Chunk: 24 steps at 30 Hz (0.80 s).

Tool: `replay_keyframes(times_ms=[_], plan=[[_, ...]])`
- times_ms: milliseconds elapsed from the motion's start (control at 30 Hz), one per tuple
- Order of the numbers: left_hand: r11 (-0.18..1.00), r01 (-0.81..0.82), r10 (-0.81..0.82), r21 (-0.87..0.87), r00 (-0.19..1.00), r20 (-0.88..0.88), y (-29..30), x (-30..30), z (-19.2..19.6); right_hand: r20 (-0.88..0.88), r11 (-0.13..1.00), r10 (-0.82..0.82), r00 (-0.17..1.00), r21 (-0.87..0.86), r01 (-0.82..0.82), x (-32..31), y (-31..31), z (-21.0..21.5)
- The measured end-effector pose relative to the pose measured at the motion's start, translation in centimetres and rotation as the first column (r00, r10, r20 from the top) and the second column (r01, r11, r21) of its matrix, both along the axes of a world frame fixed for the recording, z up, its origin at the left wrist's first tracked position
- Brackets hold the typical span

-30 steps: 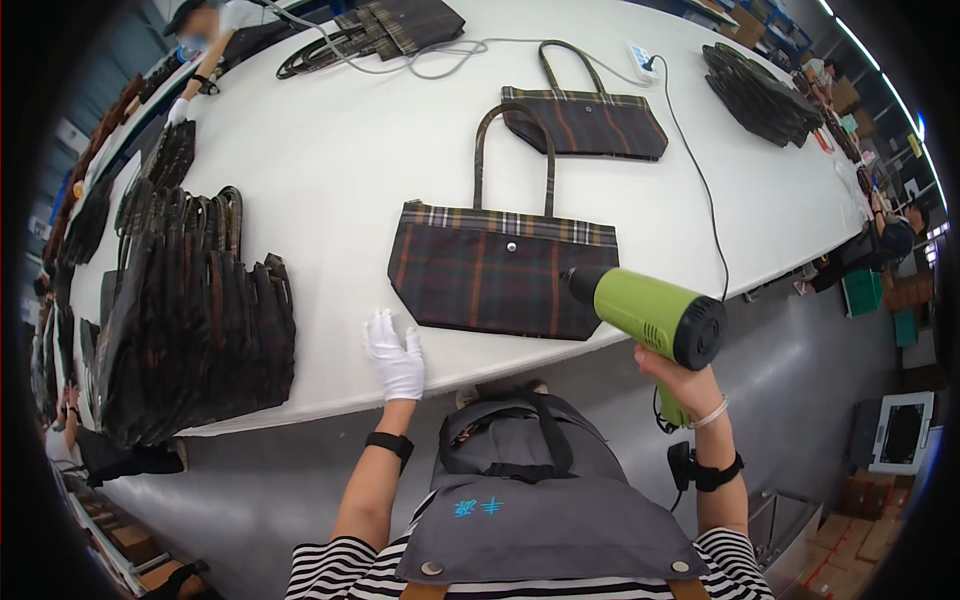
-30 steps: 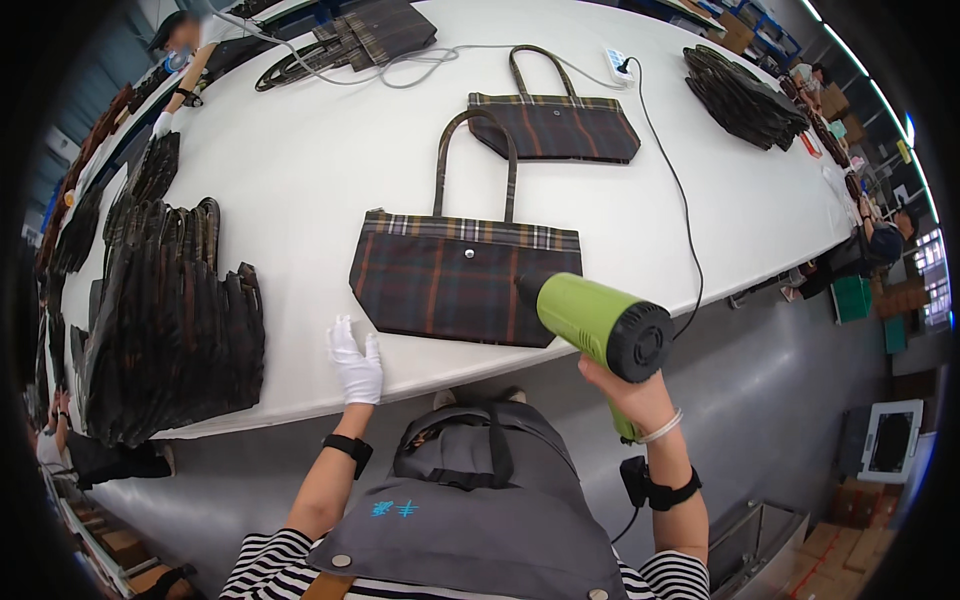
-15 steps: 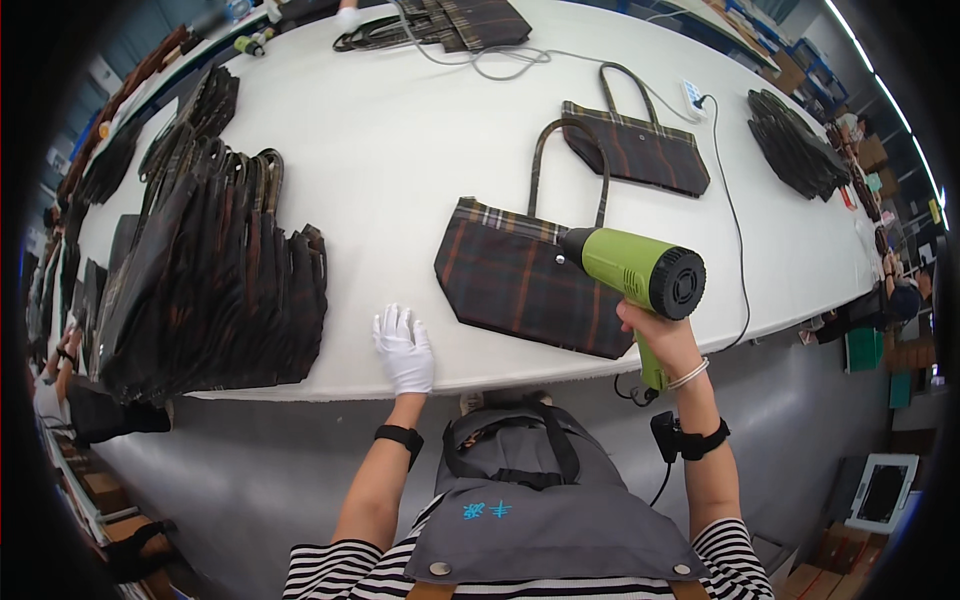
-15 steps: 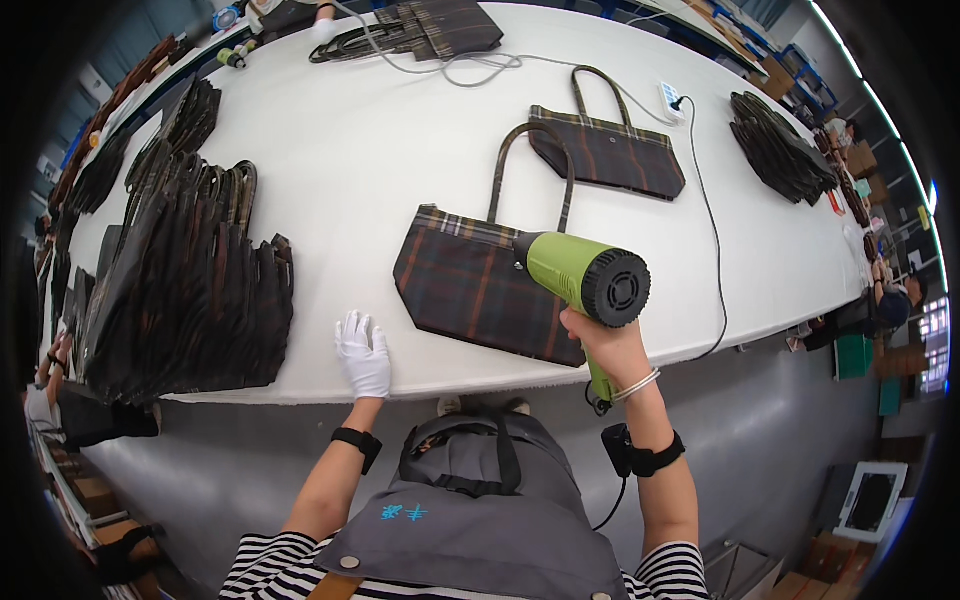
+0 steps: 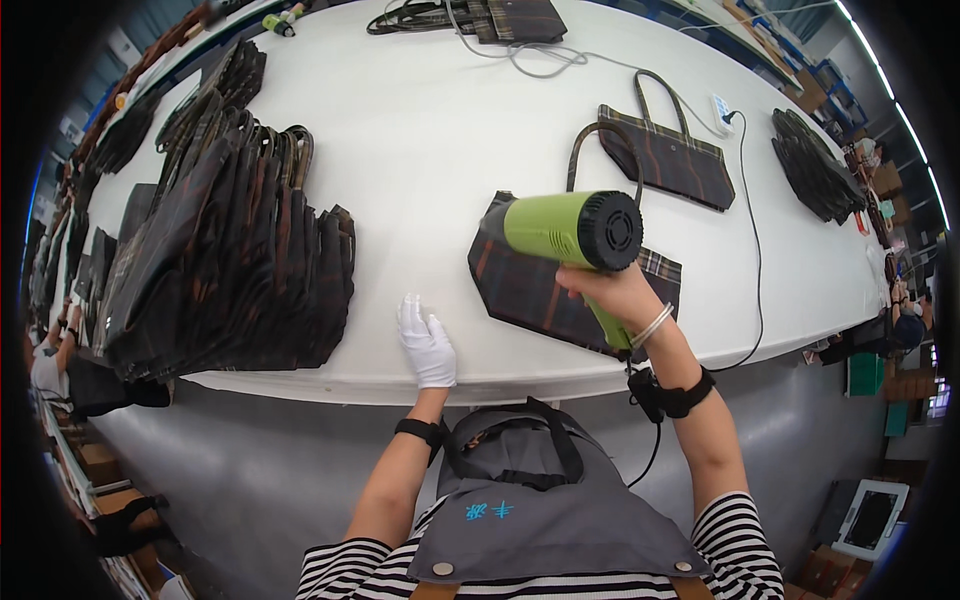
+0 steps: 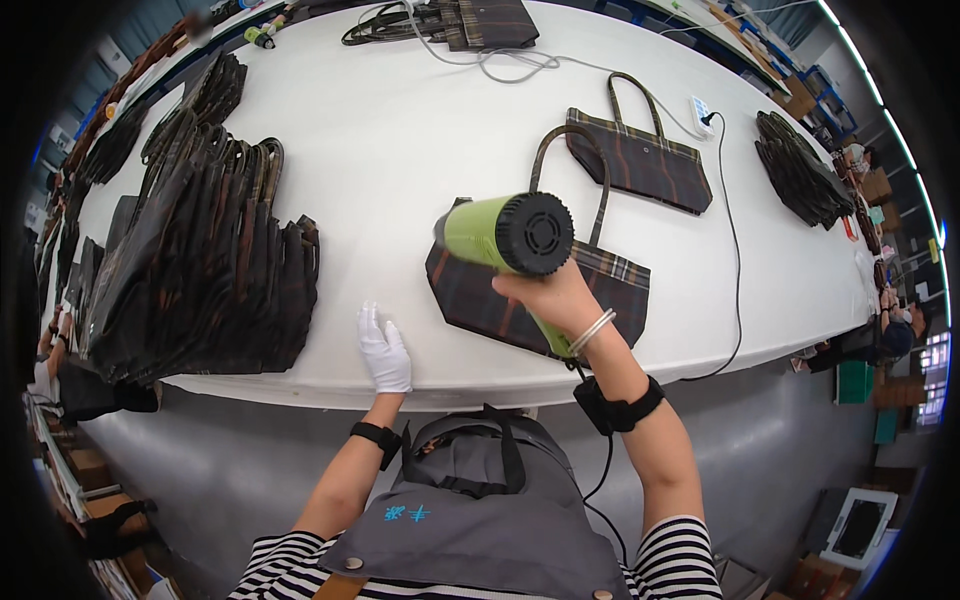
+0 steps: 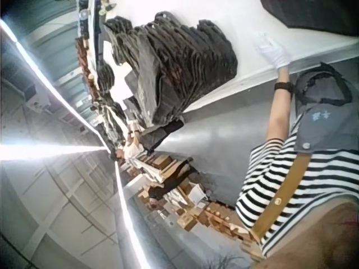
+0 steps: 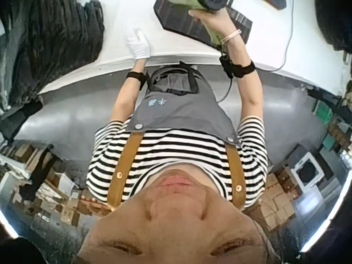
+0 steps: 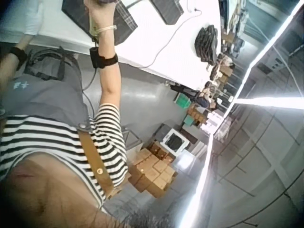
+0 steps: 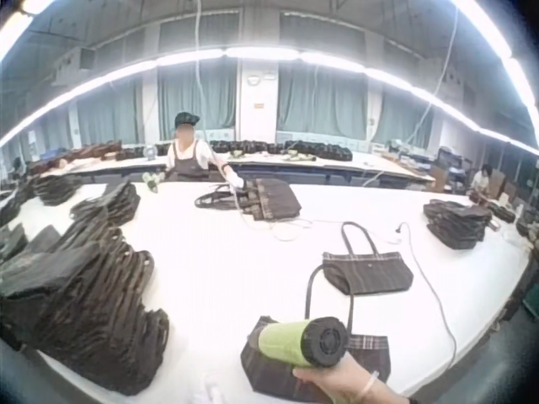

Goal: The recorder uses a heat gun to apply heat to the surface of plaid handbags at a finishing station in a workshop.

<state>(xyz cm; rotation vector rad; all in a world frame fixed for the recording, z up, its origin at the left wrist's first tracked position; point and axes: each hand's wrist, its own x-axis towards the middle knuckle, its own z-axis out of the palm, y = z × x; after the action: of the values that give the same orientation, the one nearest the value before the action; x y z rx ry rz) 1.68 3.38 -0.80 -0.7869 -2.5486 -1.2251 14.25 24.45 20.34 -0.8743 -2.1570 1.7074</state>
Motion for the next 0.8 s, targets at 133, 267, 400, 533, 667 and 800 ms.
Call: replay_keyframes(times_ms=[133, 267, 400, 533, 667, 800], plan=[[0.987, -0.035, 0.018, 0.154, 0.993, 0.113, -0.3, 0.0, 0.7, 0.076, 0.969, 0.085, 0.993, -0.240, -0.065, 3.4, -3.0, 1.7], [0.982, 0.005, -0.024, 0.187, 0.995, 0.097, -0.5, -0.2, 0.3, 0.167, 0.982, 0.020, 0.986, -0.190, 0.012, 10.1, -3.7, 1.8], [0.989, 0.146, -0.146, 0.019, 0.989, 0.008, 1.1, -0.2, 1.1, 0.154, 0.938, -0.259, 0.953, -0.194, 0.286, 15.4, -4.2, 2.8], [0.923, 0.385, -0.385, -0.032, 0.913, -0.131, 3.8, 0.0, 3.2, 0.261, 0.882, -0.315, 0.913, -0.275, 0.383, 19.4, -4.6, 4.0], [0.909, 0.415, -0.415, -0.036, 0.897, -0.152, 5.7, -0.5, 4.8, 0.065, 0.842, -0.516, 0.854, -0.148, 0.520, 23.8, -6.9, 1.8], [0.925, 0.379, -0.380, -0.037, 0.911, -0.160, 5.6, -0.6, 2.9, -0.406, 0.756, -0.650, 0.643, -0.257, 0.602, 26.0, -6.6, 0.9]])
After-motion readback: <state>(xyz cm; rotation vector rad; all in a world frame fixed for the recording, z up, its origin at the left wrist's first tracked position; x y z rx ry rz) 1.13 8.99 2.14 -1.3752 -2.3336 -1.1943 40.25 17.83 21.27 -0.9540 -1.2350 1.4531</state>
